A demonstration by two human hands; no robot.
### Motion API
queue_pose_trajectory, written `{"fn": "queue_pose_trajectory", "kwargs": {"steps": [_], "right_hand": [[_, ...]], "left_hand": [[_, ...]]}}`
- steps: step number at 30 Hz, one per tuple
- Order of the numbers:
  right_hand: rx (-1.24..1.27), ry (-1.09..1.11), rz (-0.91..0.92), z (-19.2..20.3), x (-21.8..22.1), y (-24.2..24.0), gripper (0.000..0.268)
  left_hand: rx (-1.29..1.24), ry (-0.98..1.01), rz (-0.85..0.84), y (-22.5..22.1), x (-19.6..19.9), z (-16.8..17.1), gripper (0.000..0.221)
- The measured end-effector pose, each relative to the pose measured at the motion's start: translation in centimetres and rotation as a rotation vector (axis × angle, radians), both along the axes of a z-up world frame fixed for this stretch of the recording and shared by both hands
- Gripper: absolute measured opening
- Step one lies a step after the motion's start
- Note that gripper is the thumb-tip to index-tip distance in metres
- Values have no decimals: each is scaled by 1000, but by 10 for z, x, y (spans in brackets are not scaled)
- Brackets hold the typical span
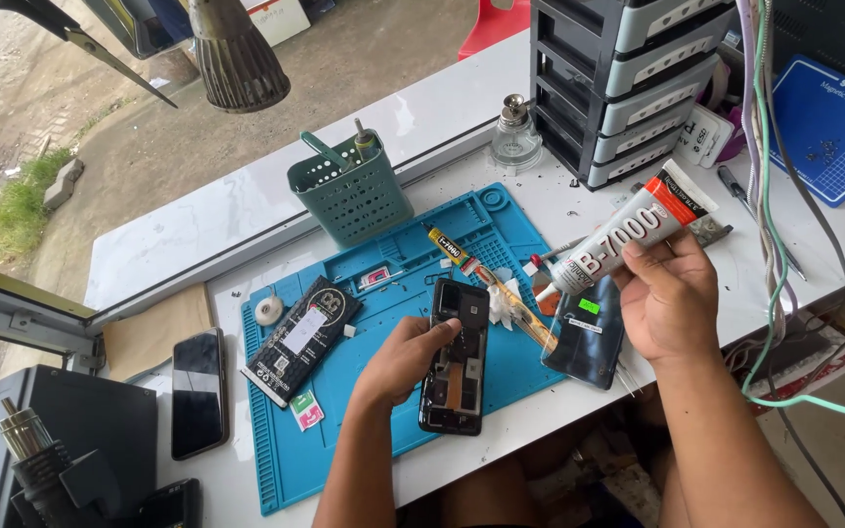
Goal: Applying adhesive to a smartphone frame and attaching the back cover during a repair.
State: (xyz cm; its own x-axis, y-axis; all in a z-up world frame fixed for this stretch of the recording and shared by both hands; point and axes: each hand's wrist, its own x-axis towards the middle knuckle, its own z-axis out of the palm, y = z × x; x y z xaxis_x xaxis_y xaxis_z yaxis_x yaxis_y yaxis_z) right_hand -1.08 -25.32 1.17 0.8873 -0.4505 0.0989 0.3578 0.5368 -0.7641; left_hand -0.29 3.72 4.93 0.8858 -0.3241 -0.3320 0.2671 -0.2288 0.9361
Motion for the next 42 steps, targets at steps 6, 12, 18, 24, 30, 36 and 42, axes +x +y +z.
{"fn": "queue_pose_trajectory", "kwargs": {"steps": [6, 12, 18, 24, 30, 36, 42], "right_hand": [[50, 37, 6, 10, -6, 5, 46], [60, 65, -11, 24, -12, 10, 41], [67, 85, -4, 11, -7, 13, 39], [72, 120, 5, 9, -7, 32, 37], [22, 144, 72, 12, -12, 53, 39], [41, 90, 140, 17, -12, 57, 40], [23, 39, 116, 14, -7, 51, 43]], "left_hand": [[318, -163, -50, 4, 4, -5, 49], [739, -367, 16, 0, 0, -9, 77], [871, -474, 65, -14, -7, -4, 76], [362, -910, 94, -29, -17, -12, 52], [231, -961, 21, -44, -17, -34, 15], [29, -625, 48, -41, -13, -31, 38], [-41, -643, 73, -35, -14, -19, 44]]}}
